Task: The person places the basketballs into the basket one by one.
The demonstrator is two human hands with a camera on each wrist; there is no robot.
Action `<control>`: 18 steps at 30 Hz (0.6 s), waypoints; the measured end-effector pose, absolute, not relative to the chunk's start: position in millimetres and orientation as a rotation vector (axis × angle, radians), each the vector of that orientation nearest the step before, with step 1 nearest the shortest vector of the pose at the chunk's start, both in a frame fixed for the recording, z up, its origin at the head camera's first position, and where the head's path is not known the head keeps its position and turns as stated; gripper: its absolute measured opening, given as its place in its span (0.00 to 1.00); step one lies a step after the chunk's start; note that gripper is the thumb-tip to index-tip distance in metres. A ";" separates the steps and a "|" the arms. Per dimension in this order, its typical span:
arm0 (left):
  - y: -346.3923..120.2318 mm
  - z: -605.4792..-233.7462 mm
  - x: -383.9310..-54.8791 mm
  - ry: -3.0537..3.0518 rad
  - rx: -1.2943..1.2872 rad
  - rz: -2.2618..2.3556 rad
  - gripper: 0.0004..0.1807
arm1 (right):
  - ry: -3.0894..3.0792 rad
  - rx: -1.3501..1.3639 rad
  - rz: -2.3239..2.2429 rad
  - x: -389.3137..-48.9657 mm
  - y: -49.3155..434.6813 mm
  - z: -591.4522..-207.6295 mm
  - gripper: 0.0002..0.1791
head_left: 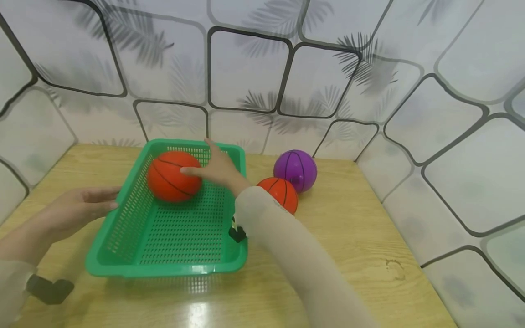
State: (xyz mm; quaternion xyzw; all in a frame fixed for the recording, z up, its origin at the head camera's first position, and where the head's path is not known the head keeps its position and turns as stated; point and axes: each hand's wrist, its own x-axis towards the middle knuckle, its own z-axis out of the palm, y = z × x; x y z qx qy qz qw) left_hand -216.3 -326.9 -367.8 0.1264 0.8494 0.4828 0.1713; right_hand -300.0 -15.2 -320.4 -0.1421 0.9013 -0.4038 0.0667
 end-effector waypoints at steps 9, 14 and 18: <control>-325.4 -366.9 -217.1 2.405 0.349 1.378 0.34 | 2.750 -0.491 -1.233 -304.9 12.6 -297.4 0.52; -325.9 -368.2 -217.2 2.379 0.344 1.412 0.34 | 2.654 -0.502 -1.405 -308.8 37.5 -291.0 0.46; -326.1 -368.4 -217.0 2.389 0.349 1.404 0.34 | 2.530 -0.538 -1.618 -311.2 59.1 -290.6 0.41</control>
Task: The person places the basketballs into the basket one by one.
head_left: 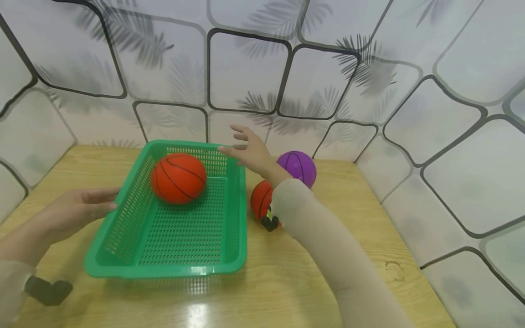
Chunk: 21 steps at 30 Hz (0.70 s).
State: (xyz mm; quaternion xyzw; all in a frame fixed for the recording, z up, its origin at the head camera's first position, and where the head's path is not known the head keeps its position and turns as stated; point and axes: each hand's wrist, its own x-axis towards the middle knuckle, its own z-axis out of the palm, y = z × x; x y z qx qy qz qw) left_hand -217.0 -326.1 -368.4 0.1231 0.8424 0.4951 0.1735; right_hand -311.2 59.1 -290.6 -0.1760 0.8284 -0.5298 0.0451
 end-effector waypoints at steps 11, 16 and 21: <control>-327.6 -369.2 -216.7 2.388 0.359 1.405 0.34 | 2.571 -0.665 -1.795 -316.2 114.5 -297.8 0.29; -328.6 -369.6 -216.6 2.376 0.359 1.407 0.34 | 2.714 -0.754 -1.790 -321.9 137.5 -307.6 0.26; -328.8 -369.6 -216.7 2.377 0.357 1.402 0.35 | 2.878 -0.710 -1.726 -324.6 157.8 -314.7 0.27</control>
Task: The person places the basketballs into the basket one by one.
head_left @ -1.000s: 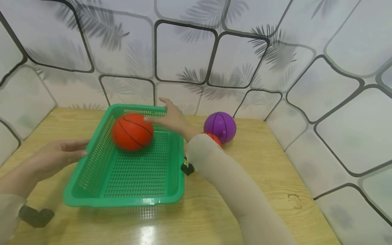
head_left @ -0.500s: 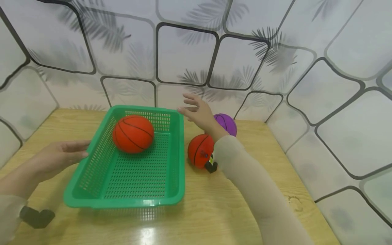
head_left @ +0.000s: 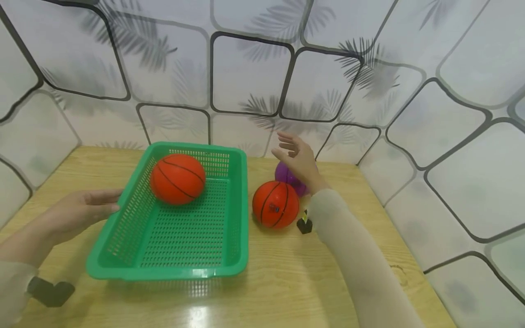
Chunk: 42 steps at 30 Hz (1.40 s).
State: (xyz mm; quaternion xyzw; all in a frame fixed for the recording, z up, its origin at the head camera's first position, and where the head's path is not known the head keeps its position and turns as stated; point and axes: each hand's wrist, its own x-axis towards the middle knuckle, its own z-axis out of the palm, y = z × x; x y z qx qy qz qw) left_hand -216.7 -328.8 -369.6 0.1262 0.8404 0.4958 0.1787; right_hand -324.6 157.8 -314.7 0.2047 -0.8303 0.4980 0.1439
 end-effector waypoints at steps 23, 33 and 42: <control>-326.8 -369.5 -216.5 2.372 0.340 1.426 0.35 | -2.686 0.219 1.081 -329.6 230.1 -372.9 0.52; -327.4 -370.4 -217.2 2.372 0.340 1.431 0.35 | -2.747 0.175 1.131 -329.7 237.1 -388.6 0.56; -327.5 -370.2 -216.2 2.358 0.334 1.441 0.36 | -2.731 0.125 1.167 -328.0 236.4 -389.0 0.56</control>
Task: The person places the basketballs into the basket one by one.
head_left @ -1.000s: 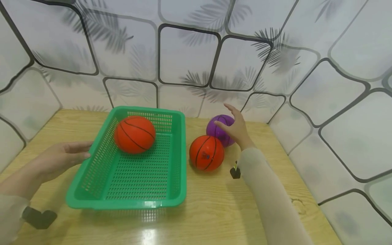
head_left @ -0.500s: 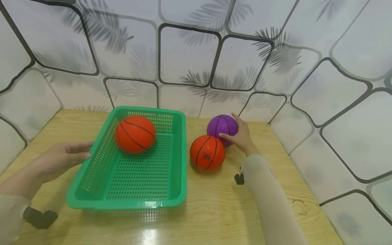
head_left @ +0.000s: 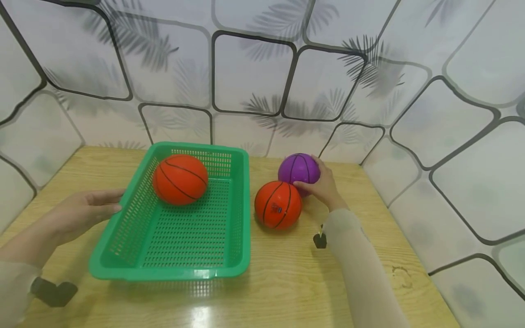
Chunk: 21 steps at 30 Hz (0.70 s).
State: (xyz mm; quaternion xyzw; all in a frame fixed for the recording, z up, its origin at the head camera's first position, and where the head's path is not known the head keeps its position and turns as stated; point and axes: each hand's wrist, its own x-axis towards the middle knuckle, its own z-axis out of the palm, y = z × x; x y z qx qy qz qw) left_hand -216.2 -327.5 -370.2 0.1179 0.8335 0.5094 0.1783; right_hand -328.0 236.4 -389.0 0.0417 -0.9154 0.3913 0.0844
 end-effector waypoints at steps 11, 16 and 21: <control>-325.4 -368.8 -215.2 2.407 0.352 1.406 0.34 | -2.689 0.092 1.143 -325.8 241.5 -390.3 0.55; -325.6 -368.7 -214.8 2.417 0.338 1.394 0.35 | -2.653 0.084 1.154 -321.2 244.6 -383.3 0.54; -326.1 -368.5 -214.7 2.407 0.323 1.403 0.35 | -2.589 0.101 1.173 -319.6 246.8 -370.6 0.53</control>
